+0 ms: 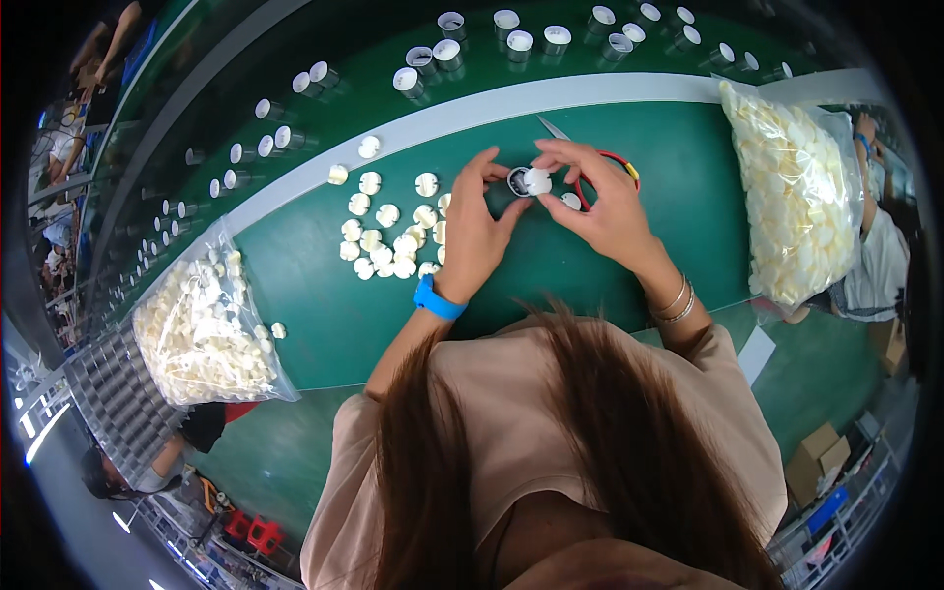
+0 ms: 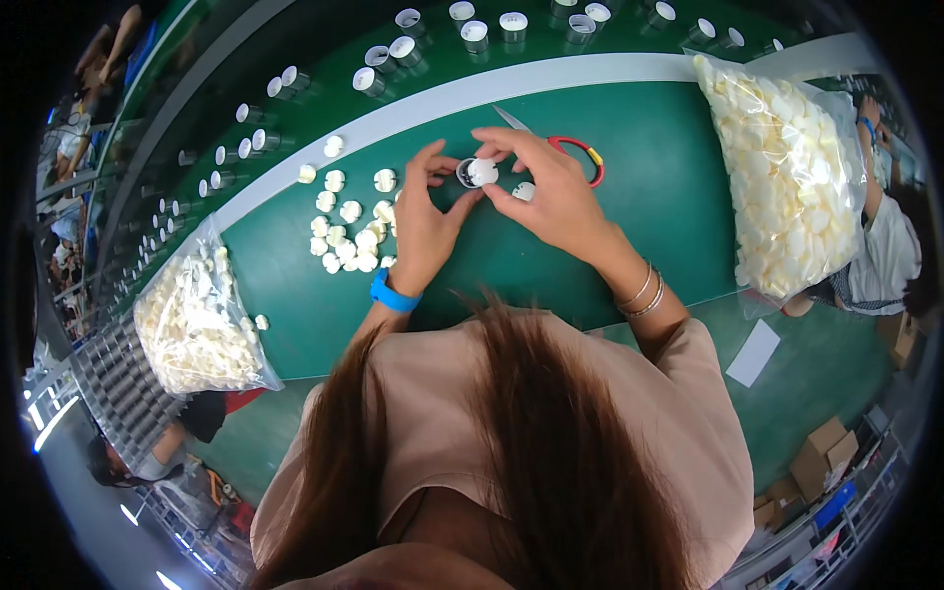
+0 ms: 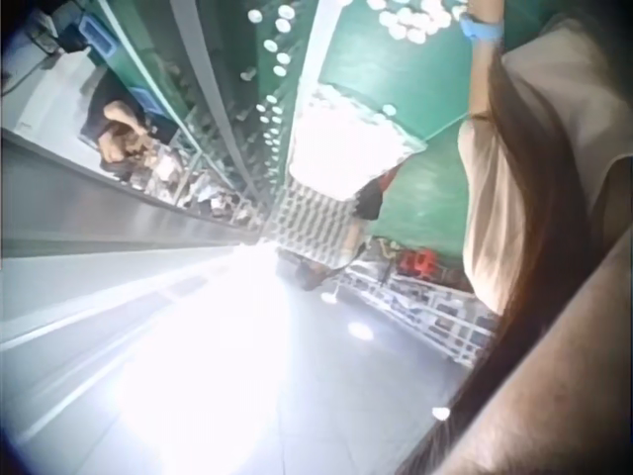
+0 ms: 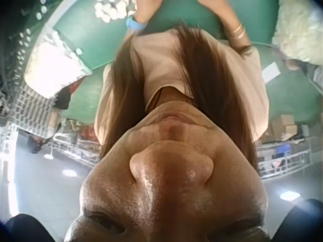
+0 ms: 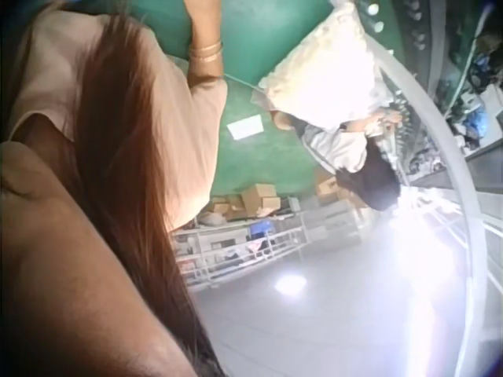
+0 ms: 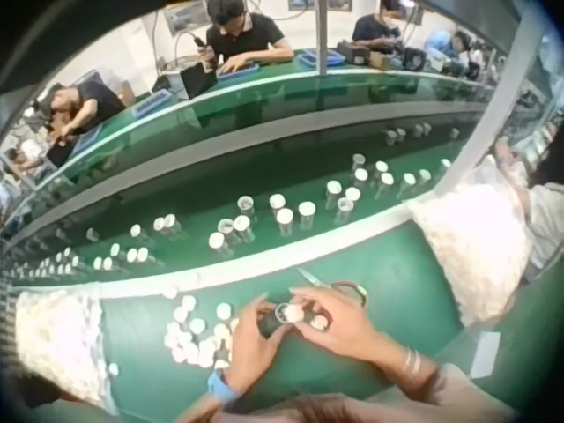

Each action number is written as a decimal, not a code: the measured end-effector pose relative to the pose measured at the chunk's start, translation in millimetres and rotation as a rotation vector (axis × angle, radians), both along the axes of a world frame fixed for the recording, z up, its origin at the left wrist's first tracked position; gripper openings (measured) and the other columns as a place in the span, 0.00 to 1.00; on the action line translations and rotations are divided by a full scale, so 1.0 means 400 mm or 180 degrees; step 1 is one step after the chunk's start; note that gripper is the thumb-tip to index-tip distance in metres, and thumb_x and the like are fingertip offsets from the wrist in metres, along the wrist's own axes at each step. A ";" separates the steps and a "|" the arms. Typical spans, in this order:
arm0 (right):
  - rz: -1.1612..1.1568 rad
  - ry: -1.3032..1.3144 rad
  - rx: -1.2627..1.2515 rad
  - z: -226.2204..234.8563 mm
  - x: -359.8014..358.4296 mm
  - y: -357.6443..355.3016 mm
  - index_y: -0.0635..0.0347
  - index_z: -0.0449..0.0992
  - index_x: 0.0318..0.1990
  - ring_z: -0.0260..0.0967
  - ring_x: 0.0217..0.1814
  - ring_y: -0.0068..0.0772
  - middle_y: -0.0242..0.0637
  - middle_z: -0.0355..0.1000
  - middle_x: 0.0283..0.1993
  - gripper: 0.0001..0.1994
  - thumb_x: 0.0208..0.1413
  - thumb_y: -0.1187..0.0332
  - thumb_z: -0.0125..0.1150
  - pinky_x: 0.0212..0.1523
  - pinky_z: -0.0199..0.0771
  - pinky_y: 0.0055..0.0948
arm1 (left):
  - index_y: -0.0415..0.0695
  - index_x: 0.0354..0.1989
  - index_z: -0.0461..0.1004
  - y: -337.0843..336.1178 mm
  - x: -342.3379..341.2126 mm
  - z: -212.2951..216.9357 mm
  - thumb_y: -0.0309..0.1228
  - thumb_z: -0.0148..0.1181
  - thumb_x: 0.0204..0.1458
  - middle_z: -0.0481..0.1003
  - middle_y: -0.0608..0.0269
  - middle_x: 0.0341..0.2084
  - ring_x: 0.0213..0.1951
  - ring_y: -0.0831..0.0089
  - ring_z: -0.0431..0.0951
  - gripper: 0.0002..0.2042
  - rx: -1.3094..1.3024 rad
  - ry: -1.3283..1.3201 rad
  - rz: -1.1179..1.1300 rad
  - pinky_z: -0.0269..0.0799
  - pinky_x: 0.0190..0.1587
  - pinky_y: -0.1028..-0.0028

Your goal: Inspecting and assembling small white electronic components on a factory production line.

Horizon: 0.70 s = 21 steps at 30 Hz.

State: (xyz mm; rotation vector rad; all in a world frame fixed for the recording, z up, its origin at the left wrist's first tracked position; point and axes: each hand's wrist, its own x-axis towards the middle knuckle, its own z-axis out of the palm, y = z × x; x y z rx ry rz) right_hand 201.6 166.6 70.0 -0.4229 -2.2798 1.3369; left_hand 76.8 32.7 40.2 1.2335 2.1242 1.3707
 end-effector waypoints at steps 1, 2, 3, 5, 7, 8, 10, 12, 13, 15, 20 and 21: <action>0.0015 -0.0018 0.0013 0.000 -0.006 0.004 0.58 0.68 0.57 0.72 0.44 0.27 0.34 0.75 0.44 0.28 0.44 0.78 0.65 0.39 0.69 0.25 | 0.40 0.57 0.60 0.006 -0.005 -0.002 0.22 0.69 0.40 0.74 0.53 0.40 0.43 0.57 0.75 0.33 -0.0012 -0.0270 -0.0080 0.72 0.45 0.64; 0.0035 -0.0057 0.0067 0.001 -0.012 0.006 0.58 0.67 0.57 0.72 0.44 0.27 0.34 0.75 0.44 0.29 0.44 0.78 0.65 0.40 0.69 0.25 | 0.40 0.57 0.60 0.010 -0.009 -0.003 0.22 0.69 0.40 0.74 0.53 0.40 0.43 0.57 0.75 0.33 0.0001 -0.0287 -0.0066 0.72 0.45 0.64; 0.0055 -0.0096 0.0120 0.003 -0.016 0.007 0.58 0.66 0.57 0.72 0.44 0.28 0.35 0.75 0.44 0.29 0.44 0.79 0.64 0.40 0.69 0.25 | 0.40 0.58 0.59 0.012 -0.014 -0.002 0.21 0.68 0.41 0.75 0.54 0.39 0.42 0.57 0.76 0.33 0.0048 -0.0270 -0.0152 0.73 0.45 0.65; 0.0094 -0.0158 0.0120 0.009 -0.024 0.008 0.58 0.65 0.58 0.73 0.44 0.29 0.35 0.75 0.44 0.29 0.44 0.78 0.64 0.40 0.69 0.25 | 0.41 0.58 0.58 0.012 -0.022 -0.003 0.20 0.68 0.41 0.75 0.55 0.39 0.41 0.57 0.77 0.33 0.0102 -0.0251 -0.0215 0.74 0.44 0.65; 0.0128 -0.0220 0.0116 0.012 -0.030 0.005 0.58 0.65 0.58 0.73 0.44 0.29 0.35 0.75 0.44 0.29 0.44 0.78 0.64 0.40 0.69 0.26 | 0.42 0.59 0.57 0.010 -0.027 -0.005 0.20 0.67 0.42 0.75 0.54 0.41 0.43 0.55 0.76 0.35 0.0085 -0.0324 -0.0296 0.73 0.45 0.64; 0.0102 -0.0230 0.0215 0.012 -0.032 0.002 0.58 0.66 0.57 0.73 0.44 0.30 0.35 0.75 0.43 0.29 0.44 0.78 0.65 0.39 0.69 0.26 | 0.42 0.59 0.57 0.010 -0.027 -0.005 0.20 0.67 0.42 0.75 0.54 0.41 0.43 0.55 0.76 0.35 0.0091 -0.0332 -0.0281 0.73 0.45 0.64; 0.0084 -0.0245 0.0319 0.005 -0.035 -0.003 0.58 0.67 0.56 0.73 0.44 0.30 0.35 0.75 0.43 0.28 0.44 0.78 0.65 0.39 0.69 0.26 | 0.42 0.60 0.57 0.011 -0.028 -0.005 0.19 0.66 0.42 0.75 0.54 0.42 0.43 0.55 0.76 0.35 0.0109 -0.0349 -0.0335 0.73 0.46 0.64; -0.0044 -0.0227 0.0488 -0.006 -0.039 -0.006 0.58 0.70 0.52 0.73 0.43 0.30 0.35 0.75 0.42 0.25 0.43 0.77 0.67 0.39 0.71 0.28 | 0.42 0.60 0.57 0.010 -0.030 -0.003 0.19 0.66 0.42 0.74 0.54 0.42 0.44 0.55 0.76 0.35 0.0096 -0.0353 -0.0341 0.73 0.46 0.64; -0.0033 -0.0227 0.0491 -0.006 -0.042 -0.009 0.58 0.70 0.52 0.73 0.43 0.30 0.35 0.75 0.42 0.25 0.43 0.77 0.67 0.39 0.71 0.28 | 0.42 0.60 0.56 0.010 -0.032 -0.002 0.19 0.66 0.41 0.74 0.54 0.42 0.44 0.55 0.76 0.35 0.0077 -0.0349 -0.0353 0.73 0.47 0.64; -0.0181 -0.0229 0.0471 -0.005 -0.047 -0.016 0.59 0.74 0.46 0.73 0.42 0.31 0.36 0.75 0.40 0.20 0.41 0.76 0.68 0.41 0.72 0.30 | 0.42 0.60 0.56 0.010 -0.035 -0.003 0.18 0.65 0.42 0.74 0.54 0.42 0.44 0.54 0.76 0.35 0.0077 -0.0425 -0.0372 0.73 0.47 0.64; -0.0124 -0.0030 0.0915 -0.025 -0.041 -0.012 0.60 0.77 0.37 0.73 0.41 0.36 0.36 0.76 0.39 0.13 0.40 0.76 0.69 0.43 0.73 0.31 | 0.43 0.60 0.56 0.011 -0.043 0.009 0.17 0.65 0.42 0.74 0.54 0.42 0.43 0.54 0.76 0.35 0.0007 -0.0535 -0.0499 0.73 0.48 0.64; -0.0107 0.0026 0.0952 -0.027 -0.040 -0.013 0.60 0.79 0.35 0.73 0.41 0.37 0.36 0.76 0.40 0.12 0.40 0.77 0.69 0.43 0.73 0.31 | 0.43 0.60 0.56 0.012 -0.045 0.010 0.17 0.64 0.42 0.74 0.54 0.41 0.43 0.54 0.76 0.35 0.0010 -0.0556 -0.0534 0.73 0.48 0.64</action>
